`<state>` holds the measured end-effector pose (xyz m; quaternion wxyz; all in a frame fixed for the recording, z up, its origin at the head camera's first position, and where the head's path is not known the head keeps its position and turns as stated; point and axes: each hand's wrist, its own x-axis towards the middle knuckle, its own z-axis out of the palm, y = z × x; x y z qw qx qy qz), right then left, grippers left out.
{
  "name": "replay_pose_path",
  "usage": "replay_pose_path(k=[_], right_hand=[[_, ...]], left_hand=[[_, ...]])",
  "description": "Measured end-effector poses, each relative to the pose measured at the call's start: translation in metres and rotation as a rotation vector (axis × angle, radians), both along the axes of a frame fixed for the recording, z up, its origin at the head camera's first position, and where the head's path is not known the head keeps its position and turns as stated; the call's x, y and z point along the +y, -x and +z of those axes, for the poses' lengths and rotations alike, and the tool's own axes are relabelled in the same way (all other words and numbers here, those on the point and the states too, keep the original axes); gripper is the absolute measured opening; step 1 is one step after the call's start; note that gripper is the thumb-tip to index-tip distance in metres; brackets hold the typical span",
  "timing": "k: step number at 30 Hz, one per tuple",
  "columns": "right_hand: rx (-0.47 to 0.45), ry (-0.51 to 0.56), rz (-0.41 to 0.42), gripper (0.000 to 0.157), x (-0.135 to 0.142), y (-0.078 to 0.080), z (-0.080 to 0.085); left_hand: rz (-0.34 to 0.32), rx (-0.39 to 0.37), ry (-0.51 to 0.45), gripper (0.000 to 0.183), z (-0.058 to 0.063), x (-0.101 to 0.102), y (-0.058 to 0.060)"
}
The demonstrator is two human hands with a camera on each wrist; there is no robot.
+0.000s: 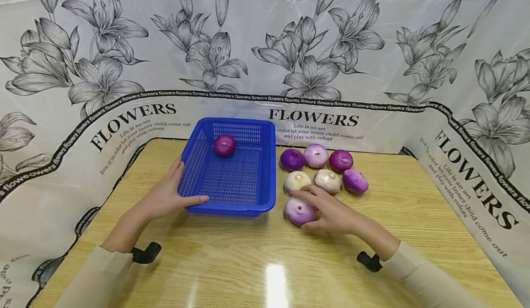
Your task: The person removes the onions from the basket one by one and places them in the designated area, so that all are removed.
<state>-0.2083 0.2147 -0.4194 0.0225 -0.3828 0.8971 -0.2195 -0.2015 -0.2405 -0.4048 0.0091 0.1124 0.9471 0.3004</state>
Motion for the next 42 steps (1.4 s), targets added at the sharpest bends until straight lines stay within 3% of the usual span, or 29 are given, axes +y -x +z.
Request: replay_pose_path(k=[5,10,20,42], right_hand=[[0.034,0.003,0.026,0.087,0.002,0.003,0.015],[0.076,0.033,0.042,0.081,0.002,0.008,0.040],[0.128,0.077,0.057,0.068,-0.020,0.027,0.074],[0.026,0.041,0.091,0.076,-0.108,0.077,0.111]], left_hand=[[-0.009,0.012,-0.010,0.133,-0.002,0.000,0.001],[-0.008,0.018,-0.015,0.133,-0.002,-0.001,0.000],[0.002,-0.002,-0.005,0.136,-0.005,-0.001,0.001],[0.003,0.016,-0.016,0.136,-0.005,-0.001,0.004]])
